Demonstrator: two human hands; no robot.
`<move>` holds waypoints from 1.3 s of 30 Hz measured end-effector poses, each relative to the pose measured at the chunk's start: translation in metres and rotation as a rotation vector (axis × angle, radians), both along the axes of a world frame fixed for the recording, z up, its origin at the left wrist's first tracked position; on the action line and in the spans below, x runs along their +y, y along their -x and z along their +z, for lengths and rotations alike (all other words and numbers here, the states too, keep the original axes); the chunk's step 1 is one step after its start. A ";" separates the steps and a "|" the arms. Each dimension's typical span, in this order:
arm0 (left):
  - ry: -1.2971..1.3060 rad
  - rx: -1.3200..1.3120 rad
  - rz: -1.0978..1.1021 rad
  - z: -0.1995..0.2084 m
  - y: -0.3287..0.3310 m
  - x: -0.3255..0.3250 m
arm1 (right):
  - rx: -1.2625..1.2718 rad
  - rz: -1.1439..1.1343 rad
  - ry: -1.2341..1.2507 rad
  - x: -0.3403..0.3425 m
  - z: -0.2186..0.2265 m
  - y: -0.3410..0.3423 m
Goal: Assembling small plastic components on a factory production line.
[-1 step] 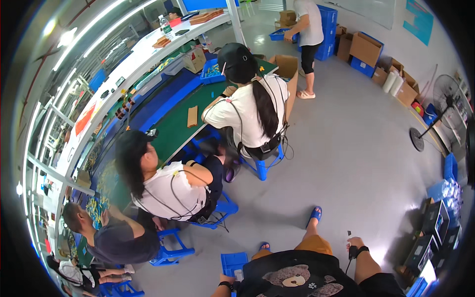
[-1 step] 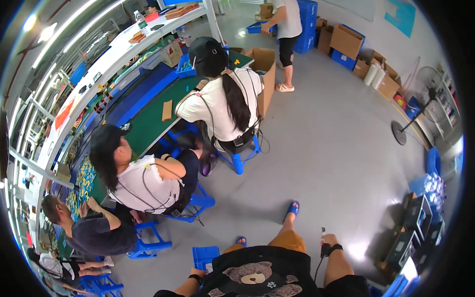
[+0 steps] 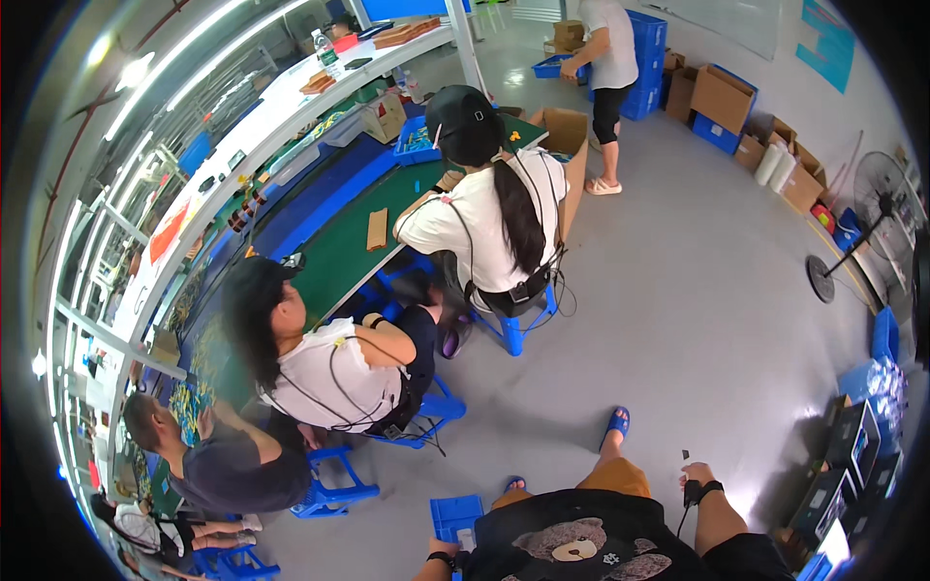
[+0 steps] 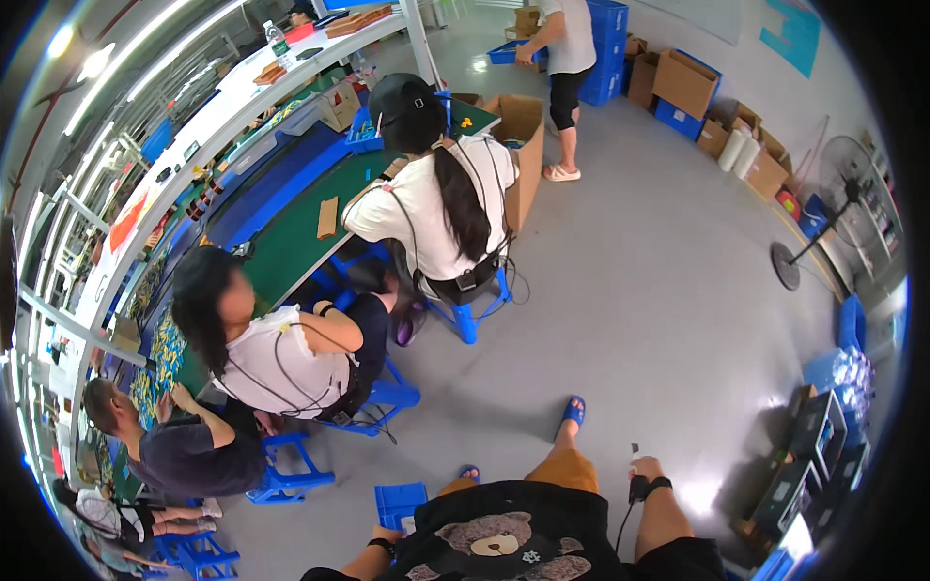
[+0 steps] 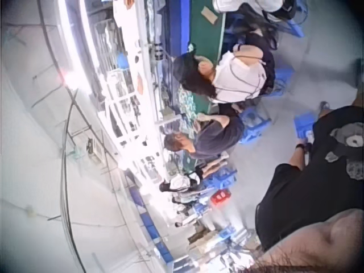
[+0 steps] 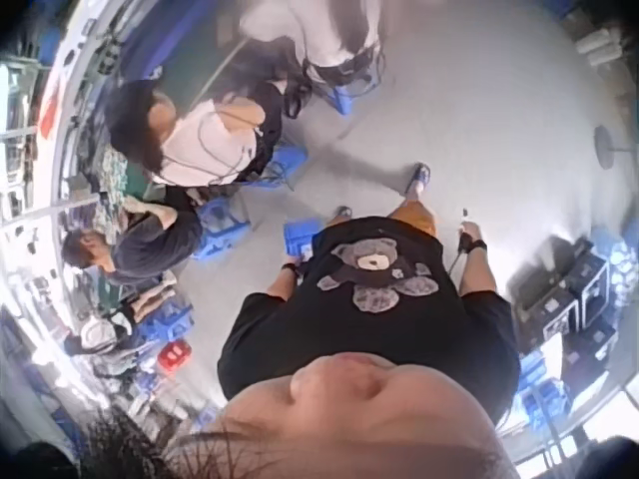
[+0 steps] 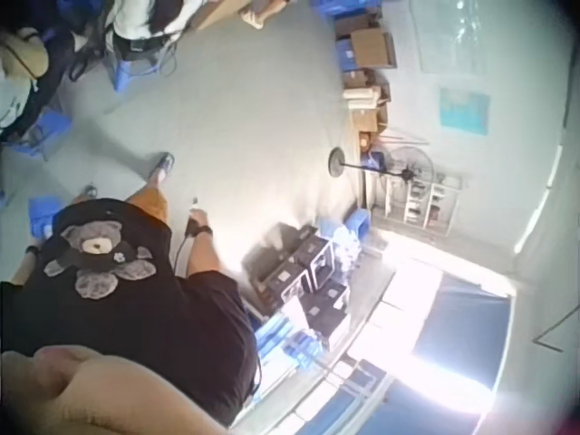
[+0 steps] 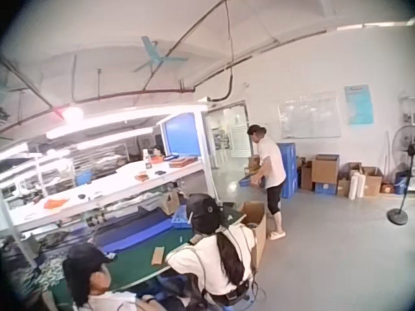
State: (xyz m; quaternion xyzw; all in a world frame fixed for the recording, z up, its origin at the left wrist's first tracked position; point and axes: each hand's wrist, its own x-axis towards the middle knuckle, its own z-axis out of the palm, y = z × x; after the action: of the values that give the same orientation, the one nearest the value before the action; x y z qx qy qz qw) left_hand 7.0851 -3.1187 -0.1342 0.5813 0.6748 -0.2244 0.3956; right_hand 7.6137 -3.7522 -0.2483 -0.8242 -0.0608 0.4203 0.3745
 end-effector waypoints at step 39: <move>0.078 0.177 0.427 -0.019 -0.320 0.096 | 0.139 0.042 0.468 0.461 0.201 -0.478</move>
State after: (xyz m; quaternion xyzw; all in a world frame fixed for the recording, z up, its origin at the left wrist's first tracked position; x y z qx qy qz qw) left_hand 7.4048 -3.0228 -0.1536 0.3877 0.8053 -0.2119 0.3954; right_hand 8.0918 -3.2911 -0.0474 -0.8563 0.0471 0.4862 0.1679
